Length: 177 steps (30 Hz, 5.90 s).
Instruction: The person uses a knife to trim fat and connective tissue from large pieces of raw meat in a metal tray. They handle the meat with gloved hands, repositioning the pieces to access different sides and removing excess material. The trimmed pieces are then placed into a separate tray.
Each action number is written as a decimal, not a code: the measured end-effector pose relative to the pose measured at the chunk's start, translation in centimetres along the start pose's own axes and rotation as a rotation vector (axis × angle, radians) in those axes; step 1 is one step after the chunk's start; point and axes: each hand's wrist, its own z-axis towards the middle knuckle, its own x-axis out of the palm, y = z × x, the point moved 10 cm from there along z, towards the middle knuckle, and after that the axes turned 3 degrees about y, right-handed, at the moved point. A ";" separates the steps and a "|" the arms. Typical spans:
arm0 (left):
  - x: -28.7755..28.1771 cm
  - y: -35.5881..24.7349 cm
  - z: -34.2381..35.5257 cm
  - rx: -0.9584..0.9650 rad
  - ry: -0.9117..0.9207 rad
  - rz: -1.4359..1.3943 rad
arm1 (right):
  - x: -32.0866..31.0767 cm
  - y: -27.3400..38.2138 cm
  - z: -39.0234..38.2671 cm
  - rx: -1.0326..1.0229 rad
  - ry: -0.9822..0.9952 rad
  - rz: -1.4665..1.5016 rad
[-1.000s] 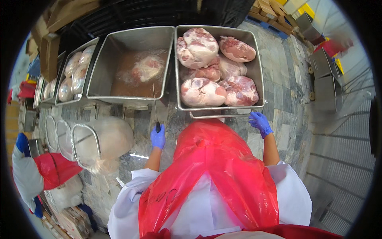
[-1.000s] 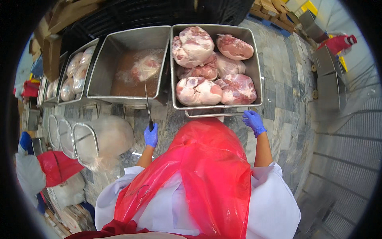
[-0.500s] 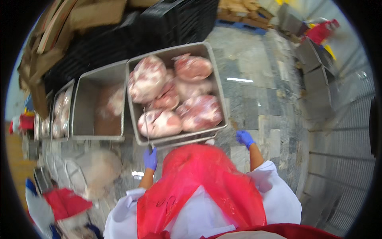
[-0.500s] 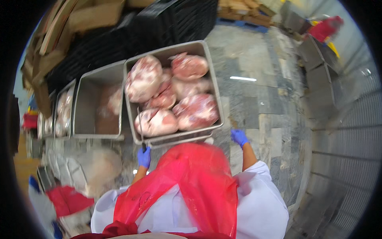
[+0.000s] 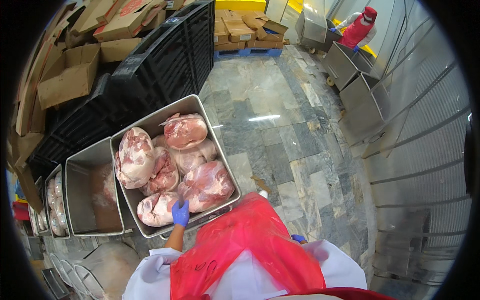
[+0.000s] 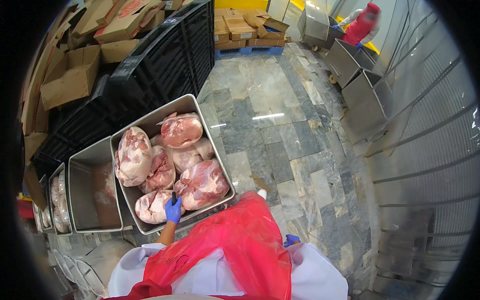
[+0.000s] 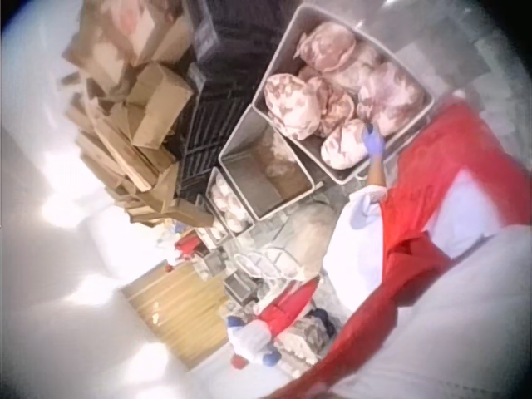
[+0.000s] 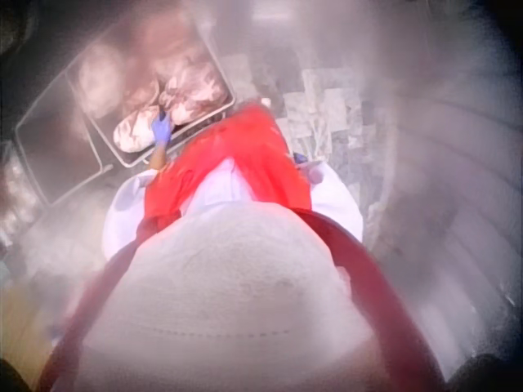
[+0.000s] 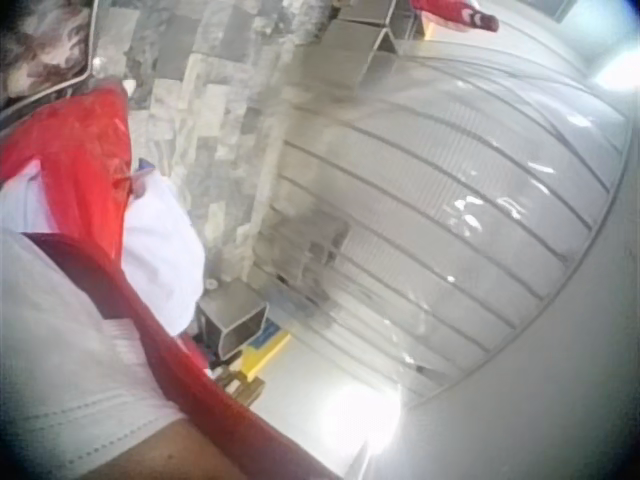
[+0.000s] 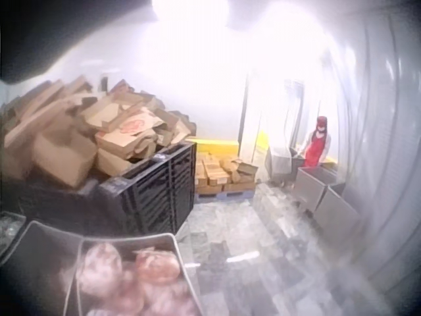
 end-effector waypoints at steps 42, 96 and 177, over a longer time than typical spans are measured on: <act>14.2 -4.6 16.1 -0.479 -1.106 -0.775 | -29.7 70.7 1.3 -0.450 -0.029 -0.701; 8.1 -16.1 9.2 -0.918 -1.012 -0.428 | 45.3 96.6 -15.2 -1.415 0.611 -1.245; 6.7 -1.2 -9.1 -1.125 -1.222 -0.427 | 40.9 78.7 -13.6 -0.953 0.759 -0.881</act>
